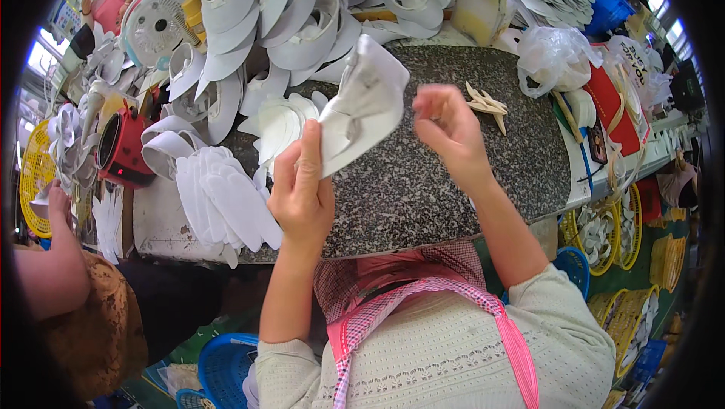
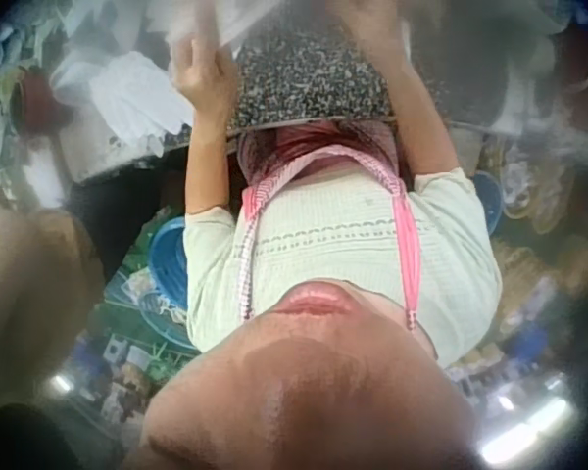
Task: The person assembles a shoe upper by fitting foam padding and inserts into the interior, placing wooden supports inside, and pressing and shaping the edges and seams by hand.
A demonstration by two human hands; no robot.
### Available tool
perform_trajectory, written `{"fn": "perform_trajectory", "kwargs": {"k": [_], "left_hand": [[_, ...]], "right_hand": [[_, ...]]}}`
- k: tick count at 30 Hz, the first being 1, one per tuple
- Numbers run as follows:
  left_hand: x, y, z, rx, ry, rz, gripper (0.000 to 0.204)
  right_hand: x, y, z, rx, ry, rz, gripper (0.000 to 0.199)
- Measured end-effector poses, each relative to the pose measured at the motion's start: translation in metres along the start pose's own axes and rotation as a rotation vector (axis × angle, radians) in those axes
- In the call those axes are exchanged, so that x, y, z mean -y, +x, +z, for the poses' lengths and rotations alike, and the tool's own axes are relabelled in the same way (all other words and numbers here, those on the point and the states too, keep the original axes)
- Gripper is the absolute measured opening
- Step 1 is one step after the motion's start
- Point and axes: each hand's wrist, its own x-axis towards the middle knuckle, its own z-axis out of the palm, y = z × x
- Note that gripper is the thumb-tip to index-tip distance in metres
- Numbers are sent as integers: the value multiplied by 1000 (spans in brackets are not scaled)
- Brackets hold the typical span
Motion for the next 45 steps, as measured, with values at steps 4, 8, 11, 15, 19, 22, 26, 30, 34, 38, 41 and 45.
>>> {"fn": "perform_trajectory", "kwargs": {"k": [4, 8, 11, 15, 19, 22, 26, 30, 34, 38, 41, 45], "left_hand": [[-7, -7, -9, 250, 128, 45, 50], [1, 0, -16, 394, -63, -32, 41], [4, 13, -9, 262, -293, -78, 31], [-7, 11, 0, 459, -739, -490, 20], [-10, 7, 7, 244, -620, -509, 19], [-15, 6, 15, 159, -408, -324, 15], [-26, 3, 23, 105, -330, -206, 10], [-28, 1, 26, 106, -364, -251, 9], [-20, -7, 30, 65, -377, -383, 13], [-19, -7, 26, 82, -482, -576, 15], [-16, -6, 20, 59, -601, -649, 16], [-3, -4, 16, 159, -355, -187, 8]], "right_hand": [[3, -6, 18, 86, 1033, 369, 35], [5, 0, 28, 51, 811, 285, 31], [0, -2, 26, 170, 776, 271, 31], [-4, 0, 29, 157, 696, 284, 30], [-7, -12, 19, -126, -138, -21, 26], [12, -24, 36, -43, -91, -8, 26], [11, -15, 41, 77, 48, 177, 21], [-5, -13, 38, 107, 516, 300, 16], [-7, -13, 38, 59, 530, 201, 13], [-14, -13, 44, 66, 683, 213, 11], [-13, -13, 47, 84, 730, 205, 10], [-7, -6, 35, 133, 447, 339, 14]]}}
